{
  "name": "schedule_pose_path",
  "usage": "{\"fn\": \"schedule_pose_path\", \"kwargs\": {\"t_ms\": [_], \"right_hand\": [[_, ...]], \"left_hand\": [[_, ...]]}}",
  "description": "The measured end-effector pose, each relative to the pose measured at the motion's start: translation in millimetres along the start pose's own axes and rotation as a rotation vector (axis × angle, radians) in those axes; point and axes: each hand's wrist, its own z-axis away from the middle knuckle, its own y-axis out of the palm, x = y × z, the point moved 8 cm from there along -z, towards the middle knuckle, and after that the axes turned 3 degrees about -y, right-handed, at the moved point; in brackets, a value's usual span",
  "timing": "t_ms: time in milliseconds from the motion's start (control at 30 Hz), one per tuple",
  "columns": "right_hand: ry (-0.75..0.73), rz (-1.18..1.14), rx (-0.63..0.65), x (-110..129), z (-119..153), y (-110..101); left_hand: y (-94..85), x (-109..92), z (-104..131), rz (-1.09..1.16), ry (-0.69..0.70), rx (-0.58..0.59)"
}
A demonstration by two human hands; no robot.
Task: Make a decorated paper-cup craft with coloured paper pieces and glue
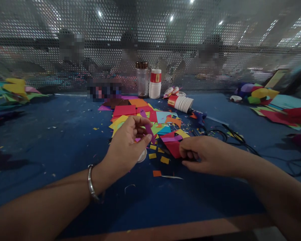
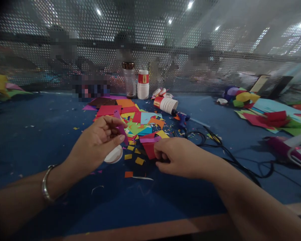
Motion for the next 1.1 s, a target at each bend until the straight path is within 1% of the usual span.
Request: {"fn": "schedule_pose_path", "kwargs": {"t_ms": [167, 267, 467, 667, 833, 967, 1100], "right_hand": [[0.021, 0.068, -0.040, -1, 0, -2], [0.049, 0.014, -0.077, -5, -2, -6], [0.041, -0.306, -0.095, -10, -4, -11], [0.158, -0.745, -0.062, -18, -3, -6], [0.225, -1.124, -0.160, -25, -2, -3], [0.244, -1.244, -0.250, -27, -1, -3], [0.182, -1.234, -0.295, -21, -2, -7]], "left_hand": [[-1.3, 1, -1, 0.003, -0.008, -0.015], [-3.3, 2, -2, -0.009, -0.006, -0.027], [-7.1, 3, -4, -0.018, -0.008, -0.045], [-7.8, 4, -3, -0.036, -0.017, -0.043], [-3.2, 2, -1, -0.023, -0.039, -0.007], [4.7, 1, 0, 0.014, -0.070, 0.071], [13.4, 8, 3, 0.049, -0.162, 0.175]]}}
